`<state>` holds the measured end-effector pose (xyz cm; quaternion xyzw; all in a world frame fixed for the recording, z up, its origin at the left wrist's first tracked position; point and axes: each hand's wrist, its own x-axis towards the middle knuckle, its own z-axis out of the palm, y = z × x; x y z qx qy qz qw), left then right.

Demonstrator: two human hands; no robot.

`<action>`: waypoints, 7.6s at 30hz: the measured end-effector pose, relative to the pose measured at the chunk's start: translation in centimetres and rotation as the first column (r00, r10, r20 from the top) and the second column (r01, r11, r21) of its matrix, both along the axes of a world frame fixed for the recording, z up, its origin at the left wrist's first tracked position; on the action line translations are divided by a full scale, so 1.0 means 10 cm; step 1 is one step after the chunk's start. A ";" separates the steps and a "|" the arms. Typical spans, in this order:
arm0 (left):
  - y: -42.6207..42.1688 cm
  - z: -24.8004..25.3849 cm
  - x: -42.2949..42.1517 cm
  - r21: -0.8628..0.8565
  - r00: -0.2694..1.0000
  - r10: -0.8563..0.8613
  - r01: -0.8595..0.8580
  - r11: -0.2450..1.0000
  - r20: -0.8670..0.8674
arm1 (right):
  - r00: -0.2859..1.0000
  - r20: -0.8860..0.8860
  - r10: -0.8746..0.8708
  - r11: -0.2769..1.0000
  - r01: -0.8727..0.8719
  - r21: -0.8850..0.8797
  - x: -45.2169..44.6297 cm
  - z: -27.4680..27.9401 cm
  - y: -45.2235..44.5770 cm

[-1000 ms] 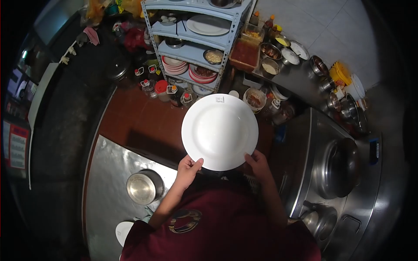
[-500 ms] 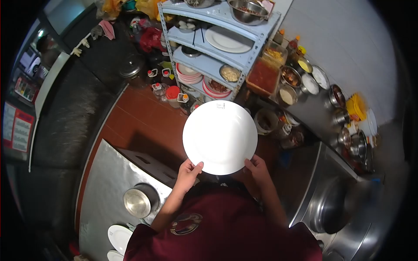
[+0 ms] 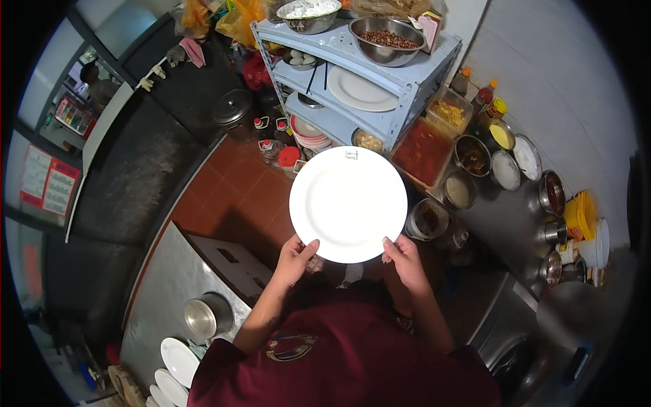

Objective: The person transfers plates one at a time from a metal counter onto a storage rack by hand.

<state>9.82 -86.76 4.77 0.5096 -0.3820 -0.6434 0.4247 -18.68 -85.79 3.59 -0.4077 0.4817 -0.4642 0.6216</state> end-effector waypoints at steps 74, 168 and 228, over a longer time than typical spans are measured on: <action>-3.74 -0.50 0.76 -0.175 0.912 -0.404 0.411 0.895 0.077 | 0.930 -0.239 -0.281 0.947 0.309 0.091 1.35 -0.09 -2.80; 4.32 -0.16 0.29 0.028 -0.205 0.978 -0.978 -0.206 0.030 | -0.419 -0.141 0.897 -0.413 -0.908 0.074 4.11 0.22 1.83; 6.83 -0.38 -0.09 0.045 -0.476 0.877 -0.879 -0.474 -0.057 | -0.576 -0.293 0.763 -0.603 -0.798 -0.001 4.37 -0.13 4.68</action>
